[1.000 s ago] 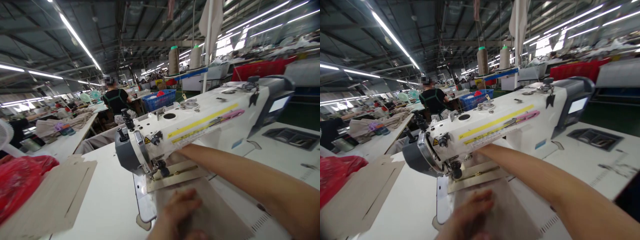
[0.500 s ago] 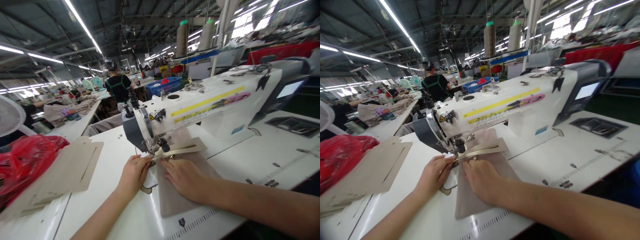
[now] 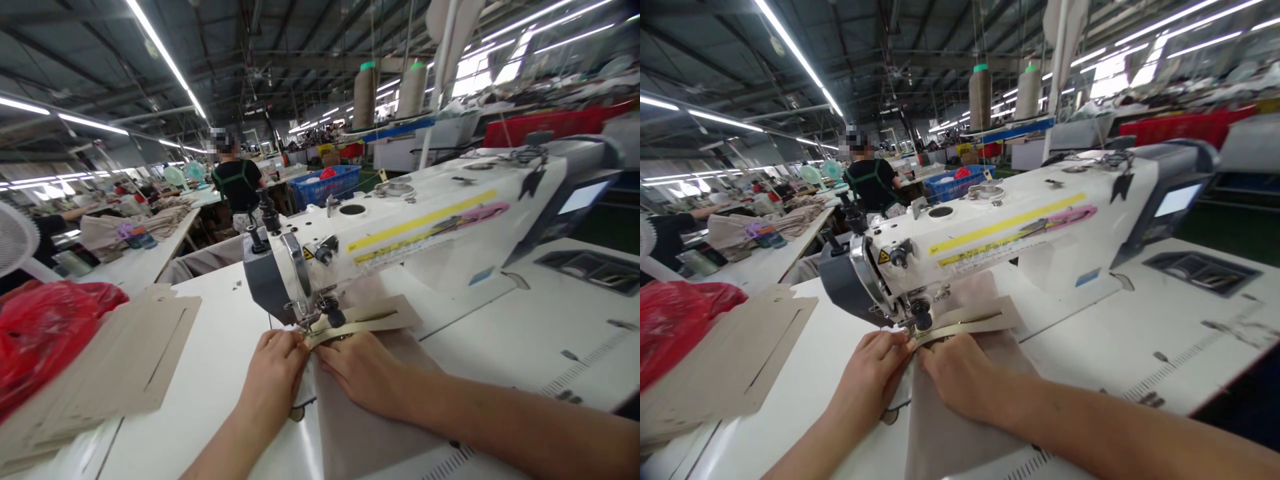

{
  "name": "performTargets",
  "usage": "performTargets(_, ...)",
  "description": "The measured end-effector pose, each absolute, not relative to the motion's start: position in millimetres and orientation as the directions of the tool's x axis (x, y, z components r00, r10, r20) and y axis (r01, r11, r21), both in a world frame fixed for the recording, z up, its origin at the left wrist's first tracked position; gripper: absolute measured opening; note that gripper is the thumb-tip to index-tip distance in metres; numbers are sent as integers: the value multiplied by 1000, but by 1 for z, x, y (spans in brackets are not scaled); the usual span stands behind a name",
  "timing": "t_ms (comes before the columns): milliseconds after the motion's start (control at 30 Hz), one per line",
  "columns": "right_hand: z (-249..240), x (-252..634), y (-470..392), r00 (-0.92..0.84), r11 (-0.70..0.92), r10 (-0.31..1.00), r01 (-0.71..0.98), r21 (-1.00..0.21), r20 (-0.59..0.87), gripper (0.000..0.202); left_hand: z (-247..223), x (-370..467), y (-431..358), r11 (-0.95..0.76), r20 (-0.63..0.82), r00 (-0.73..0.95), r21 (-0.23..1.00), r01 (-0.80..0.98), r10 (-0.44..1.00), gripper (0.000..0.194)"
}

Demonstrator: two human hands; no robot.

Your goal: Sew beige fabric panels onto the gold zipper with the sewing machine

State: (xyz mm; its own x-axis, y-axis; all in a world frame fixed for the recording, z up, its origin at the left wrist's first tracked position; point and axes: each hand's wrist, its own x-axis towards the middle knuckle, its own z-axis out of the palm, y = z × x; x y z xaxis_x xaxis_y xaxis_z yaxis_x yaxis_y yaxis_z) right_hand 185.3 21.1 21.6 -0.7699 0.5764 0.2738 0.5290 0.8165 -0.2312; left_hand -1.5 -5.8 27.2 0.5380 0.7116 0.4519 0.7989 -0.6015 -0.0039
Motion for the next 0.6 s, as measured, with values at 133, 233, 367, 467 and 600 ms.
performTargets(133, 26, 189, 19, -813, 865, 500, 490, -114, 298, 12, 25, 1, -6, -587, 429, 576, -122, 800, 696, 20)
performTargets(233, 27, 190, 23, -785, 873, 439, 488, 0, 437, 11, 26, 6, -8, -556, 417, 562, -151, 818, 714, 19)
performTargets(367, 20, 185, 36, -756, 855, 487, 514, -63, 437, 17, 26, 12, -10, -521, 413, 541, -170, 836, 733, 18)
performTargets(467, 14, 181, 43, -776, 866, 491, 484, -125, 396, 17, 24, 13, -11, -498, 429, 520, -171, 850, 739, 16)
performTargets(600, 15, 181, 44, -769, 878, 474, 449, -166, 429, 17, 23, 14, -10, -493, 420, 515, -169, 854, 747, 16)
